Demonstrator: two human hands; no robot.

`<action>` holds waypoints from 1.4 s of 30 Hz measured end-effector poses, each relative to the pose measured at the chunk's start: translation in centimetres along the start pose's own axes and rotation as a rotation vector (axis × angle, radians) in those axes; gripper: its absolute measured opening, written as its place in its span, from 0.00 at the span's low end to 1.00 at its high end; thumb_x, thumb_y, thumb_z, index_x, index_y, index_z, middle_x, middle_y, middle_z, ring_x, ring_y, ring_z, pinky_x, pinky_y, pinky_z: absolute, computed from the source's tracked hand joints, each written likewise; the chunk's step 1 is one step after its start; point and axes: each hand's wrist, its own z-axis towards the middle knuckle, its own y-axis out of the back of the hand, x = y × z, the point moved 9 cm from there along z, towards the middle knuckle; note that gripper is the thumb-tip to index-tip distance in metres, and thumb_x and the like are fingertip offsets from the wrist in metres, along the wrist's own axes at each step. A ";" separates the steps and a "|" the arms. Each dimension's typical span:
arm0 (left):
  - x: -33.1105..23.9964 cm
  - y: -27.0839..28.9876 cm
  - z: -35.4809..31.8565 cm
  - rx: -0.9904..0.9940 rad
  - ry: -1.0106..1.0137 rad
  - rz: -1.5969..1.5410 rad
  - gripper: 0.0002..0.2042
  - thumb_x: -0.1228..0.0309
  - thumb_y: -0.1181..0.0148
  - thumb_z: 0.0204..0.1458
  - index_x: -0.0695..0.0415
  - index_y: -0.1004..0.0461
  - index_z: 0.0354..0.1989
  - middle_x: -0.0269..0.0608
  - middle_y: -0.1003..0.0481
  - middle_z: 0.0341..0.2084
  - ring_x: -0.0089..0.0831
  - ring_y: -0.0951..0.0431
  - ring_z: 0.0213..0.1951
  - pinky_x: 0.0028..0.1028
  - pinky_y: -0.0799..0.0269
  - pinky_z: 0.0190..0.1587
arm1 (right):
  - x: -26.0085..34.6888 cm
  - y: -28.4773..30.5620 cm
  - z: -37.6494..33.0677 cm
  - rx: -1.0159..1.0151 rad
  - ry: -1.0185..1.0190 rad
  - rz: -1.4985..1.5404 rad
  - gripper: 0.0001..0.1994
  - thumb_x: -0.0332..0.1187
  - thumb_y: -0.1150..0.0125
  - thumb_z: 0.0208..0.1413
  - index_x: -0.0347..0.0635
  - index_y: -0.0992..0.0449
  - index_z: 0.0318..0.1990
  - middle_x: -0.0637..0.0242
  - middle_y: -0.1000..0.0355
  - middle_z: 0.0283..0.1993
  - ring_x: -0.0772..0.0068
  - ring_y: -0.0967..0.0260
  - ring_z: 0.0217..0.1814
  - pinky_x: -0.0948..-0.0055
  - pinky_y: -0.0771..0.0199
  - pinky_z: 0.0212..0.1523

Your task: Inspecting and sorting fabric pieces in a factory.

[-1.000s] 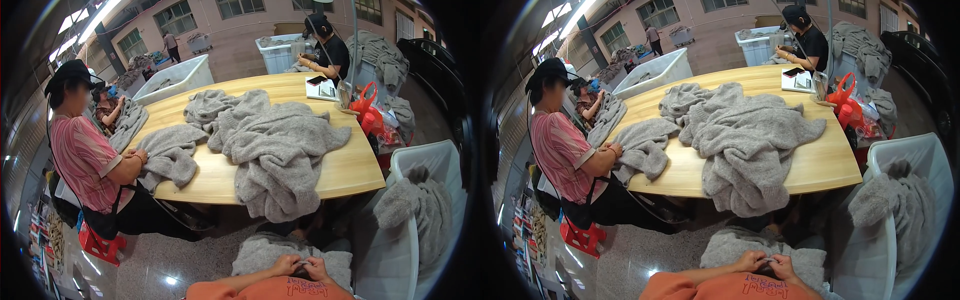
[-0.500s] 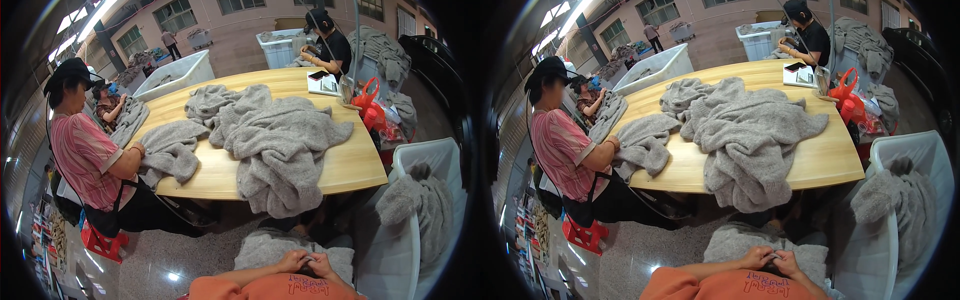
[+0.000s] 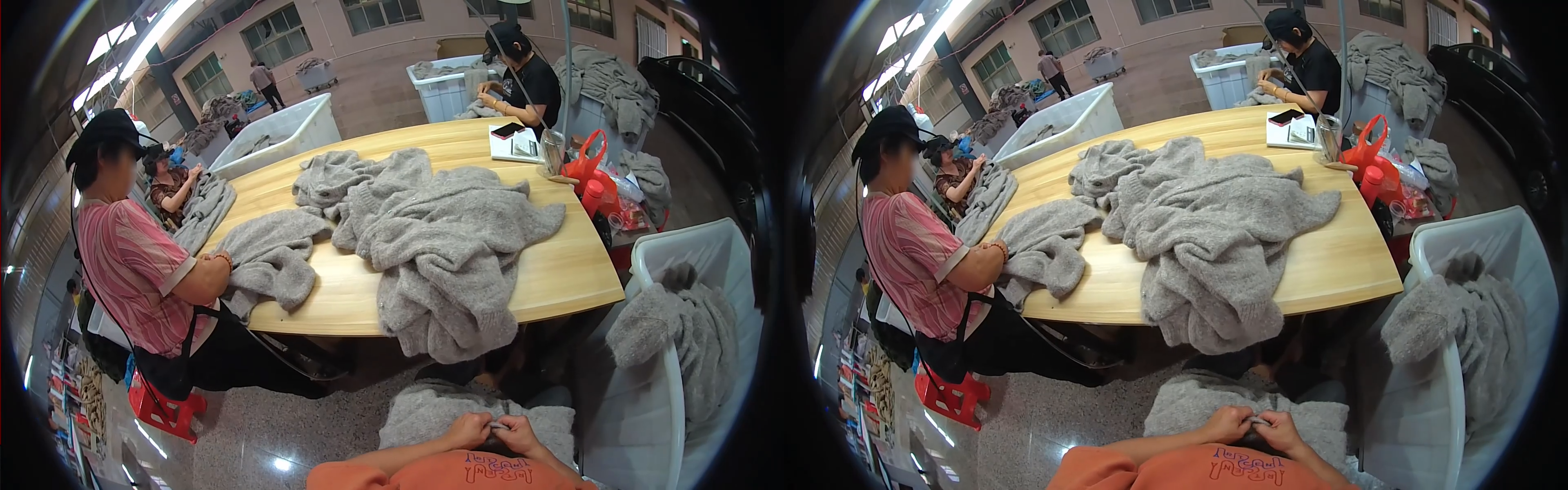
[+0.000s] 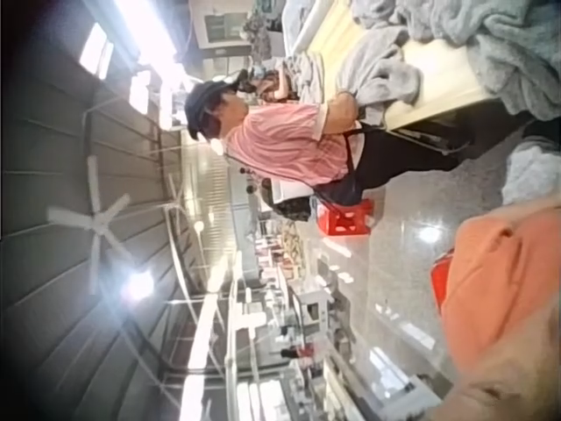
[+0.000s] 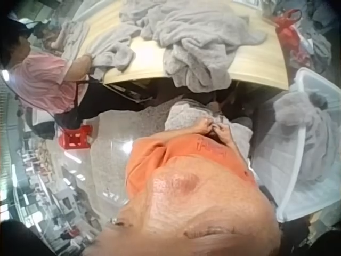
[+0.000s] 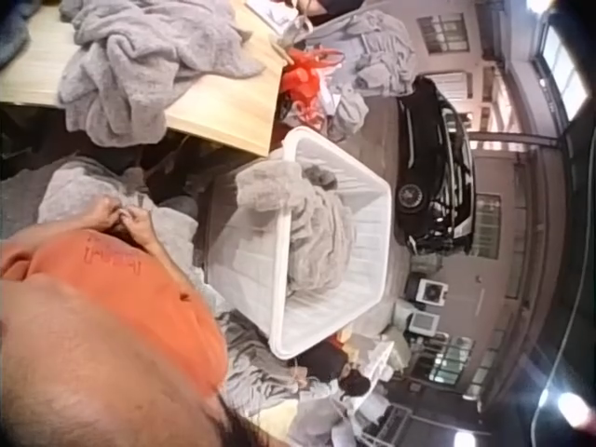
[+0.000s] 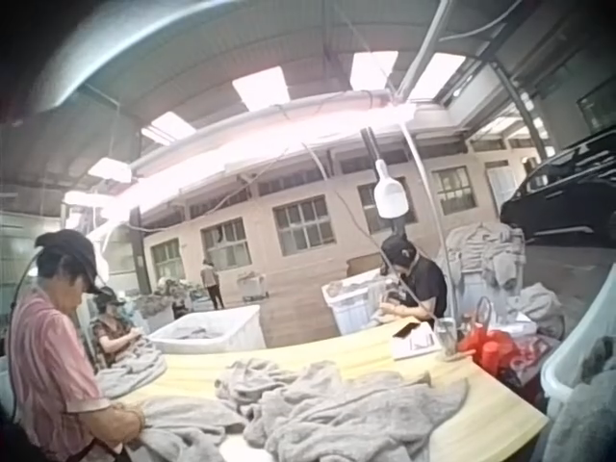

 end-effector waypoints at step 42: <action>-0.1 -4.8 2.1 0.326 0.319 -1.087 0.06 0.73 0.47 0.48 0.58 0.31 0.20 0.29 0.34 0.14 0.15 0.37 0.16 0.17 0.44 0.17 | 10.5 2.9 -2.5 -0.271 0.652 -0.555 0.09 0.18 0.46 0.37 0.37 0.29 0.30 0.59 0.31 0.23 0.65 0.31 0.24 0.72 0.31 0.26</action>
